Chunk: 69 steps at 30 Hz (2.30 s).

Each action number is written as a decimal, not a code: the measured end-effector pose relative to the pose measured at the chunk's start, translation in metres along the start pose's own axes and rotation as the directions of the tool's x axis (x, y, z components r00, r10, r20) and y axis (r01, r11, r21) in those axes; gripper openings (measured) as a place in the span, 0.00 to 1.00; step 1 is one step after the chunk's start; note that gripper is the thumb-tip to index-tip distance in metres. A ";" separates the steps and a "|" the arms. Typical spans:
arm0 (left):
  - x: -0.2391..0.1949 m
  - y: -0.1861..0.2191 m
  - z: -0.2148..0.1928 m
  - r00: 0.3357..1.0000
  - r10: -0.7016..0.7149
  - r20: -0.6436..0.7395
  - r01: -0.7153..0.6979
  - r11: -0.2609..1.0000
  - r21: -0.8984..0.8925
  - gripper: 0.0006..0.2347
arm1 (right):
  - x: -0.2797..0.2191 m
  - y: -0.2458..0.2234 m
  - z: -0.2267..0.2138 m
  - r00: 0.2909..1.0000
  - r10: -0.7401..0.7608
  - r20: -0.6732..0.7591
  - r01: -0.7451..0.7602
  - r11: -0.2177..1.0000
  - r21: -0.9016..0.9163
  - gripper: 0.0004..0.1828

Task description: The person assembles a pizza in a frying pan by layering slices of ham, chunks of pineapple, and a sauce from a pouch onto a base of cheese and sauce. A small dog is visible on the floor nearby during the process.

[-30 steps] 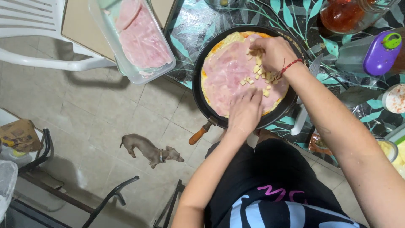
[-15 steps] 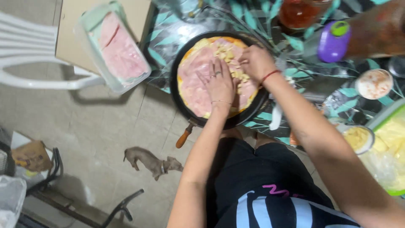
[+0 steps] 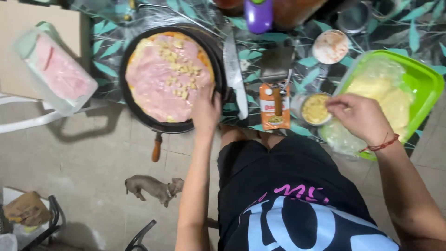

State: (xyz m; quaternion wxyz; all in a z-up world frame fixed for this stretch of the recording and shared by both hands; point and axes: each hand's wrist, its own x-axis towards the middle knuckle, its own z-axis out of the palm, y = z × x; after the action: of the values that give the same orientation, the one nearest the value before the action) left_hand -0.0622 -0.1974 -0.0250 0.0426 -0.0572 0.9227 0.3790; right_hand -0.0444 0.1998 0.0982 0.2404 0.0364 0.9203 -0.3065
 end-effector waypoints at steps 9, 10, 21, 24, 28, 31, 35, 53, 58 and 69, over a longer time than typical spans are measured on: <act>-0.100 0.115 0.121 0.670 0.169 0.723 0.169 0.914 -0.370 0.28 | 0.058 0.053 0.079 0.914 -0.001 0.405 0.139 0.940 -0.312 0.28; -0.103 0.126 0.125 0.682 0.148 0.716 0.176 0.917 -0.357 0.28 | 0.058 0.044 0.075 0.908 -0.021 0.418 0.161 0.940 -0.302 0.28; -0.107 0.152 0.162 0.668 0.079 0.740 0.384 0.815 -0.434 0.43 | 0.101 0.097 0.087 0.811 0.075 0.580 0.197 0.898 -0.393 0.28; -0.107 0.151 0.157 0.661 0.084 0.746 0.337 0.855 -0.395 0.50 | 0.093 0.068 0.066 0.741 -0.005 0.671 0.197 0.957 -0.211 0.38; -0.103 0.157 0.142 0.651 0.087 0.754 0.316 0.873 -0.373 0.48 | 0.091 0.084 0.063 0.721 0.004 0.693 0.053 0.997 -0.060 0.35; -0.095 0.156 0.128 0.627 0.117 0.770 0.431 0.771 -0.469 0.47 | 0.106 0.105 0.084 0.812 -0.113 0.573 0.142 0.990 -0.006 0.42; -0.089 0.147 0.133 0.639 0.121 0.759 0.364 0.823 -0.437 0.42 | 0.103 0.103 0.089 0.872 -0.039 0.487 0.075 0.996 -0.054 0.40; -0.068 0.155 0.106 0.754 -0.016 0.657 0.174 0.969 -0.176 0.34 | 0.048 0.078 0.050 0.987 -0.032 0.156 0.062 0.979 -0.193 0.24; -0.078 0.134 0.089 0.783 -0.068 0.618 0.225 0.958 -0.178 0.33 | 0.045 0.083 0.054 0.977 -0.151 0.151 0.179 0.965 -0.192 0.24; -0.100 0.054 0.006 0.787 -0.085 0.611 0.261 0.943 -0.205 0.26 | 0.044 0.095 0.052 0.997 -0.068 0.028 0.072 0.963 -0.260 0.19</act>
State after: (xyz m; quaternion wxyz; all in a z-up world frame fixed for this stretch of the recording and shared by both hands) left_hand 0.0294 -0.1477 0.0201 0.3553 -0.0261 0.7906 0.4981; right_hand -0.0415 0.2430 -0.0101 0.2407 -0.0309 0.9510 -0.1916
